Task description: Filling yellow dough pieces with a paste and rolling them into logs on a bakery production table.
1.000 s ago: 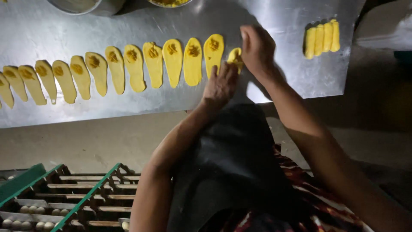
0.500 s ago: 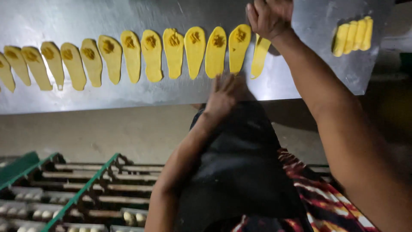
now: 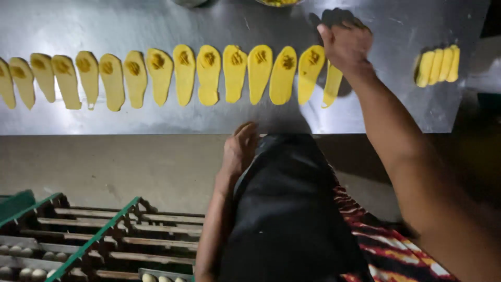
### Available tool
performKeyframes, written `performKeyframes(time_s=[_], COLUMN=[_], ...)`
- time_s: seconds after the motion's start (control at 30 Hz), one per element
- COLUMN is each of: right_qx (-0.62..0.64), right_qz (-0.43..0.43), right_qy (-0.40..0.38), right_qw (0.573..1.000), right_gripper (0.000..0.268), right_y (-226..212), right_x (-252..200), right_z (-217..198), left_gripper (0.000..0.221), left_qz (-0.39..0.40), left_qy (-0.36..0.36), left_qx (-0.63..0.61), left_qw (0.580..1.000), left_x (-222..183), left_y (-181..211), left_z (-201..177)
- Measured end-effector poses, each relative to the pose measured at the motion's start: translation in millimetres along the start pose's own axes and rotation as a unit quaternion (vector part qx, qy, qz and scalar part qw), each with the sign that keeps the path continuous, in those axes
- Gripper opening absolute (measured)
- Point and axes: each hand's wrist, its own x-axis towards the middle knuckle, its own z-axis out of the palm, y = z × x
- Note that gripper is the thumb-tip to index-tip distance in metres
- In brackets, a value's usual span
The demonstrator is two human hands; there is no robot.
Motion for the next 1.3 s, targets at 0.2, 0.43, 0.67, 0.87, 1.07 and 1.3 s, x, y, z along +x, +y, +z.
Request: performKeyframes(time_s=[0.2,0.43,0.67,0.87,1.07,1.3], right_qx=[0.034,0.083,0.045,0.045,-0.002,-0.025], right_qz=[-0.033,0.005,0.109,0.145,0.231,0.292], right_qy=[0.052,-0.071,-0.097,-0.192,-0.233,-0.261], right_qw=[0.998,0.994,0.988,0.97,0.944,0.92], right_gripper=[0.023,0.035,0.049,0.074,0.086,0.083], right_y=[-14,-26,-60,-153,-85,-81], right_x=[-8,-4,-55,-164,-73,-32], right_z=[-14,-31,-54,-116,-68,-84], left_gripper=[0.016,0.023,0.022,0.023,0.025,0.027], left_qz=[-0.117,-0.131,-0.122,-0.13,-0.188,-0.225], left_qy=[0.005,-0.002,-0.049,-0.067,-0.048,-0.079], left_qx=[-0.025,-0.129,-0.084,-0.175,-0.183,-0.182], left_qw=[0.993,0.983,0.988,0.974,0.964,0.954], left_x=[-20,-21,-25,-31,-41,-22], left_y=[-24,-22,-39,-56,-81,-43], left_z=[-19,-44,-55,-80,-69,-65])
